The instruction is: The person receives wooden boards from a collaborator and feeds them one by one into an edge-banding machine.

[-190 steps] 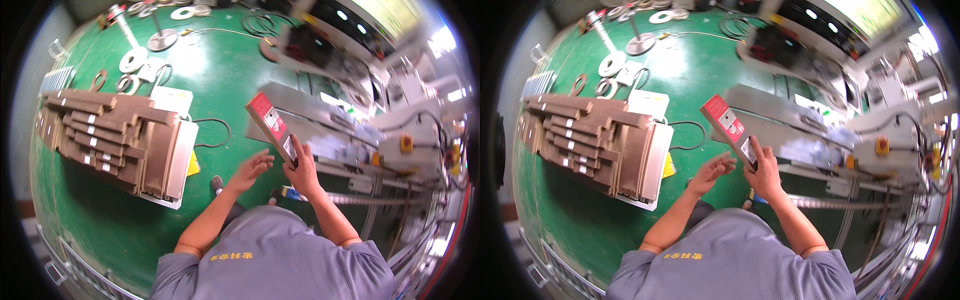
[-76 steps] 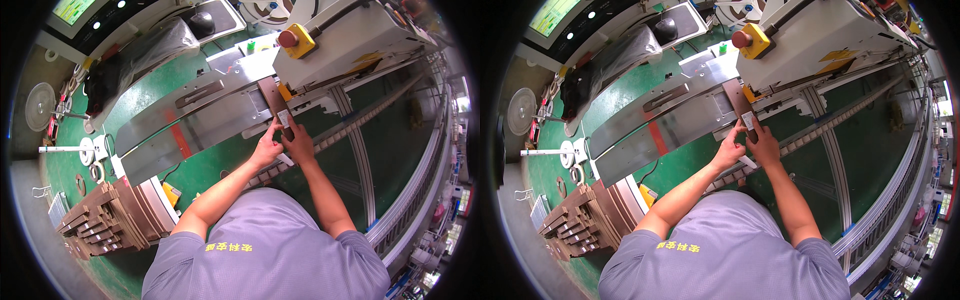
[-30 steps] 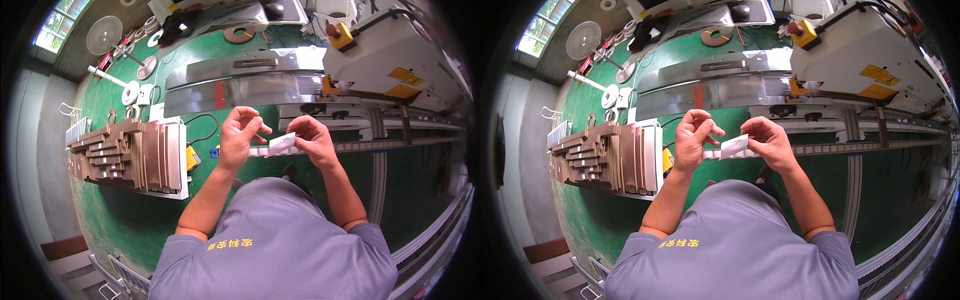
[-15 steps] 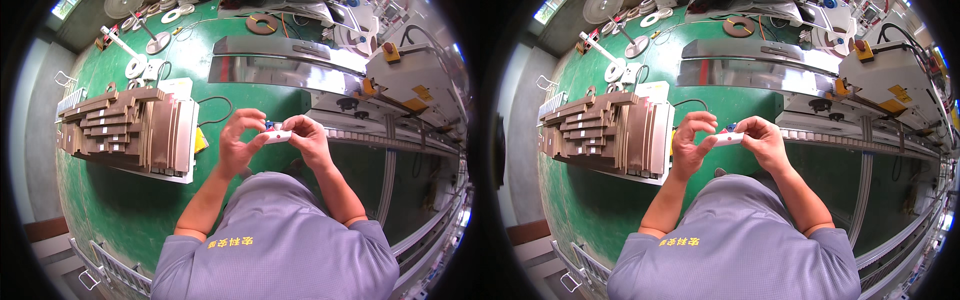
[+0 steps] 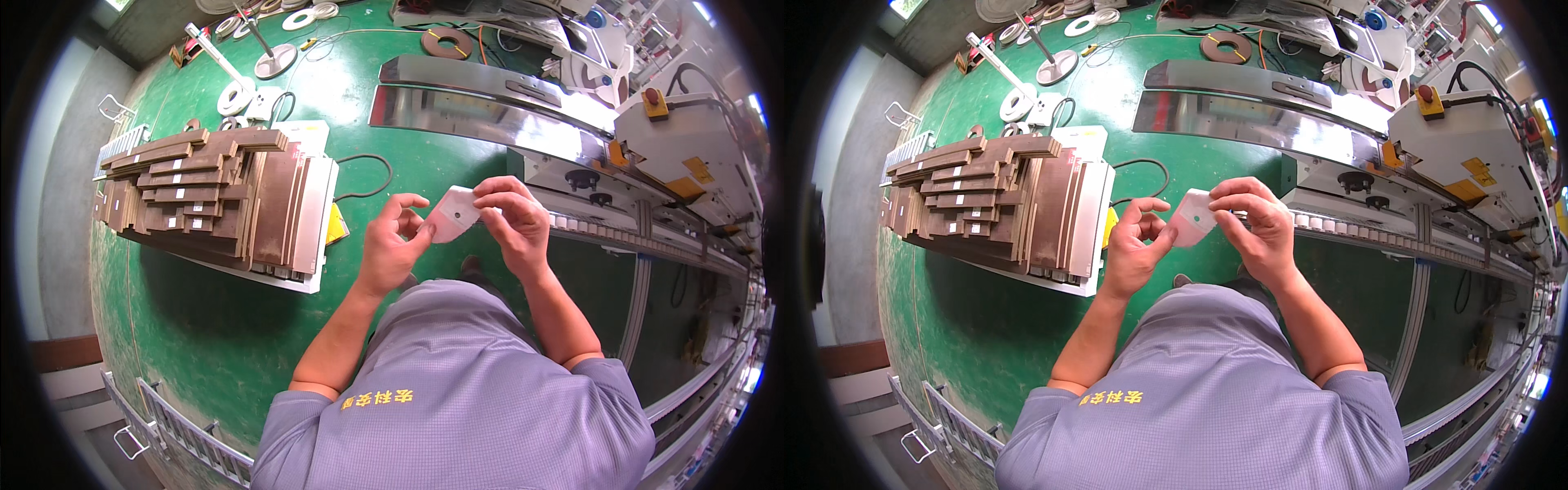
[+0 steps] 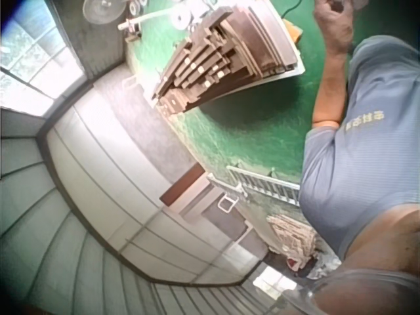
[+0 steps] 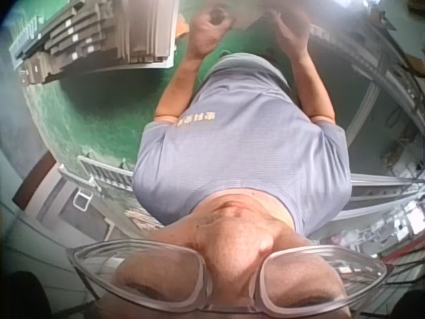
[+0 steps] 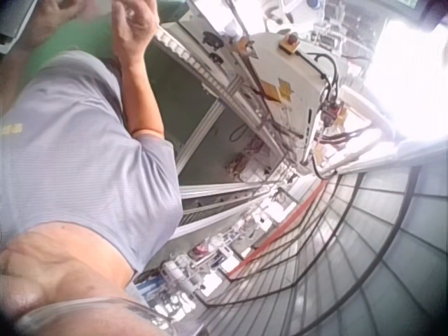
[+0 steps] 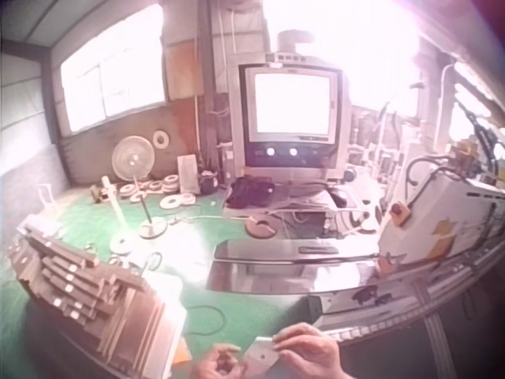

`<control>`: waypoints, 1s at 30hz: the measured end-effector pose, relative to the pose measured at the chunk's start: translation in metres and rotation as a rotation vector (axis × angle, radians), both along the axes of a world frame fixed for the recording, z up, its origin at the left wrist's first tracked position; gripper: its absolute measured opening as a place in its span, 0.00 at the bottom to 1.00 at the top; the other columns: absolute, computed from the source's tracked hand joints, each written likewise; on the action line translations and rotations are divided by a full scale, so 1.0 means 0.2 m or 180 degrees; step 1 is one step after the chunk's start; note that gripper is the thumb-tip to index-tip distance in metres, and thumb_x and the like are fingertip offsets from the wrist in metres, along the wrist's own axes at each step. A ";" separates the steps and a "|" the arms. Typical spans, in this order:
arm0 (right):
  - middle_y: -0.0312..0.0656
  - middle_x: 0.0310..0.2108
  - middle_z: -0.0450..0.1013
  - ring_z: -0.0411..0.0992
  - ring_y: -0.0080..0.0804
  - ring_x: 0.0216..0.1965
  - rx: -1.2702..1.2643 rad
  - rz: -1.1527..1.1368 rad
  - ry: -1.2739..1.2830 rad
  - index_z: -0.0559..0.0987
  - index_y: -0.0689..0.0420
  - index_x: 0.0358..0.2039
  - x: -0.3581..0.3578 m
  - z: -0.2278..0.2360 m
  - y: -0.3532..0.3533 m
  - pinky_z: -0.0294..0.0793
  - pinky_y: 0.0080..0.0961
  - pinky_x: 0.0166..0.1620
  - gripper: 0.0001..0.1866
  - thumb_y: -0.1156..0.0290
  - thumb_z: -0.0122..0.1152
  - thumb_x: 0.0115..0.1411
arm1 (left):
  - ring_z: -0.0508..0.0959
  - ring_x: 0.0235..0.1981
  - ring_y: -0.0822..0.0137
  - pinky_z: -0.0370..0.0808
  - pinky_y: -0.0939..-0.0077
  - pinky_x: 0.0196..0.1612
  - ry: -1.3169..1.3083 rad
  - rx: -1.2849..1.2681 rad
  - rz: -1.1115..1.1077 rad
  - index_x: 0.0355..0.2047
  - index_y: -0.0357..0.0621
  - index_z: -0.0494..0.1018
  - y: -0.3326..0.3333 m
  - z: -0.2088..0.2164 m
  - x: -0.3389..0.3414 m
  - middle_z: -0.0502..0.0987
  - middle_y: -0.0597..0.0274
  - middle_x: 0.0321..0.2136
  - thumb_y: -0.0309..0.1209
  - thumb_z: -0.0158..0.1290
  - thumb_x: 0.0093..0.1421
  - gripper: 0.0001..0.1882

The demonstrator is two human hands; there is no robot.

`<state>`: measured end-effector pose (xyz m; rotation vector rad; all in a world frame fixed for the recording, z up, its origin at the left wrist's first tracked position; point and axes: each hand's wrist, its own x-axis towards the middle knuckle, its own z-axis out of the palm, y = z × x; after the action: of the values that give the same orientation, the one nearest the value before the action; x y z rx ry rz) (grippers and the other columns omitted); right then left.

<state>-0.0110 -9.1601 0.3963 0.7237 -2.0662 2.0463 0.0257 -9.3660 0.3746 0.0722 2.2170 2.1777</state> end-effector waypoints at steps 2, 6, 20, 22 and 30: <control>0.43 0.42 0.72 0.74 0.32 0.41 0.0526 -0.0388 0.0340 0.79 0.61 0.41 0.00 0.02 -0.01 0.76 0.25 0.45 0.16 0.89 0.60 0.52 | 0.71 0.26 0.82 0.66 0.85 0.29 -0.0078 -0.0172 0.0041 0.48 0.41 0.68 0.02 0.03 0.00 0.73 0.70 0.24 0.23 0.57 0.60 0.16; 0.45 0.40 0.72 0.74 0.38 0.38 0.1325 -0.0732 0.1154 0.77 0.57 0.50 -0.01 -0.01 0.01 0.77 0.30 0.40 0.25 0.88 0.61 0.50 | 0.72 0.26 0.82 0.72 0.84 0.33 -0.0275 0.0120 -0.0044 0.52 0.37 0.65 0.06 0.05 -0.02 0.74 0.69 0.23 0.24 0.55 0.62 0.19; 0.46 0.47 0.73 0.74 0.47 0.45 0.1469 -0.0448 0.1527 0.69 0.57 0.57 -0.05 -0.03 0.12 0.72 0.42 0.52 0.33 0.83 0.64 0.48 | 0.78 0.33 0.77 0.75 0.82 0.37 0.0014 0.0358 0.0077 0.59 0.31 0.65 0.33 0.04 -0.16 0.81 0.60 0.31 0.23 0.47 0.66 0.21; 0.47 0.47 0.73 0.74 0.48 0.46 0.1507 -0.0392 0.1609 0.69 0.57 0.57 -0.06 -0.03 0.15 0.71 0.43 0.53 0.34 0.82 0.64 0.48 | 0.80 0.37 0.72 0.77 0.79 0.43 -0.0140 0.1164 0.0033 0.60 0.32 0.62 0.35 0.07 -0.17 0.81 0.54 0.36 0.23 0.46 0.66 0.22; 0.46 0.42 0.75 0.75 0.40 0.43 0.0744 -0.0582 0.1172 0.72 0.61 0.53 -0.05 -0.06 0.31 0.75 0.30 0.43 0.26 0.79 0.63 0.51 | 0.81 0.42 0.65 0.78 0.72 0.48 -0.0012 0.1138 0.0063 0.59 0.35 0.62 0.37 0.08 -0.27 0.80 0.47 0.42 0.22 0.43 0.68 0.20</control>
<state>-0.0219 -9.0991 0.3835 0.8379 -2.0802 1.4639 -0.0277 -9.2929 0.3899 0.0547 1.8063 2.5536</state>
